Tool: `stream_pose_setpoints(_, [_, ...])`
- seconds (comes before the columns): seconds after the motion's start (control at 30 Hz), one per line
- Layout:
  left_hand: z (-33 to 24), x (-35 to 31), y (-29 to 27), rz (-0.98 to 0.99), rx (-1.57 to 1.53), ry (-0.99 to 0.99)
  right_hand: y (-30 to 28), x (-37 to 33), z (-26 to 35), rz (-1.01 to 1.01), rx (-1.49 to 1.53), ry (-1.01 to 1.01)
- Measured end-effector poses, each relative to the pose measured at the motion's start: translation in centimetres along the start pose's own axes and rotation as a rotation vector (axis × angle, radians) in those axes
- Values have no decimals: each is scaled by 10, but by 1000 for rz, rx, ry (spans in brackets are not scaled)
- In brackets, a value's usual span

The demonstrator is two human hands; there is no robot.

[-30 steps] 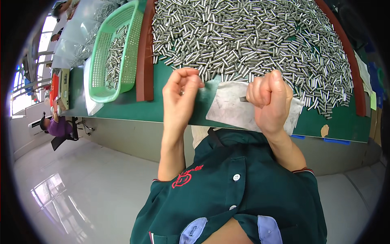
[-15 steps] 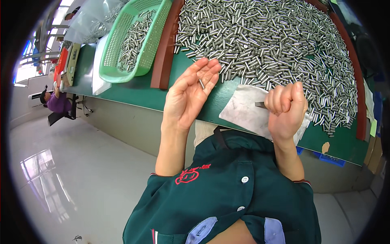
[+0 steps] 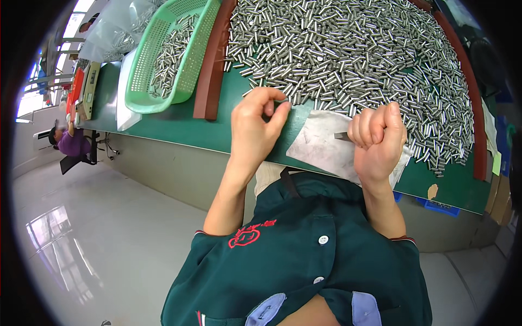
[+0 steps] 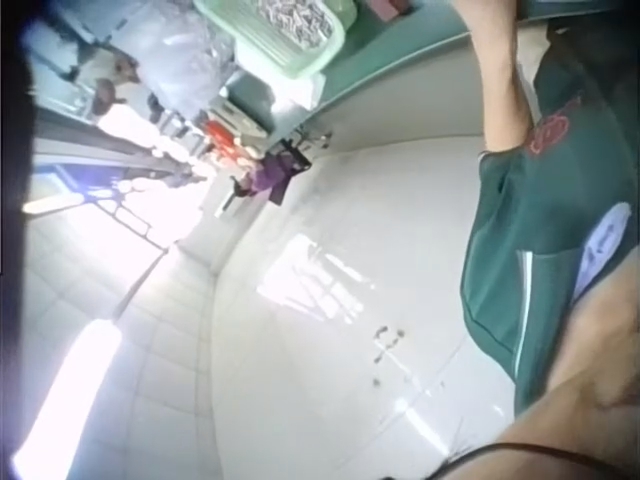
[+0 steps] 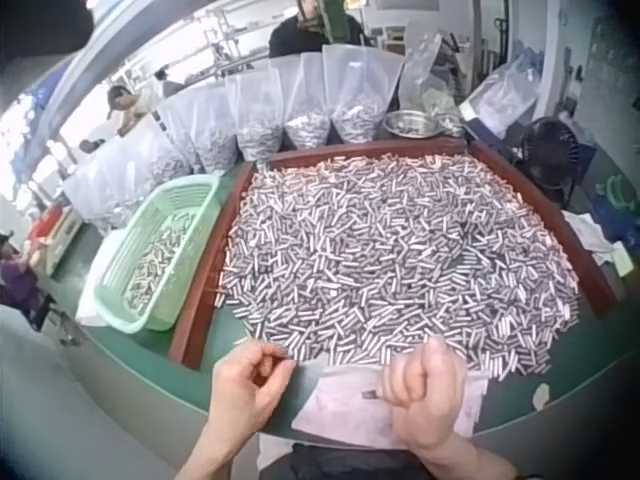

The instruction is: Inspecting and cleaning small metal cylinders at a factory workbench.

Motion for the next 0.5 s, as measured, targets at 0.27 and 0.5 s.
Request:
stream_pose_setpoints(0.27, [-1, 5, 1, 78, 253, 283, -2, 0, -1, -13, 14, 2])
stream_pose_setpoints(0.5, [-3, 2, 0, 136, -10, 134, -2, 1, 0, -21, 8, -8])
Point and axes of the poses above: each hand's wrist, its own x-axis towards the middle knuckle, its own y-axis out of the palm, z = x × y, the point moved 2 cm from there along x, towards the middle knuckle, and after that the axes turned 3 degrees about -z, right-handed, at the moved point
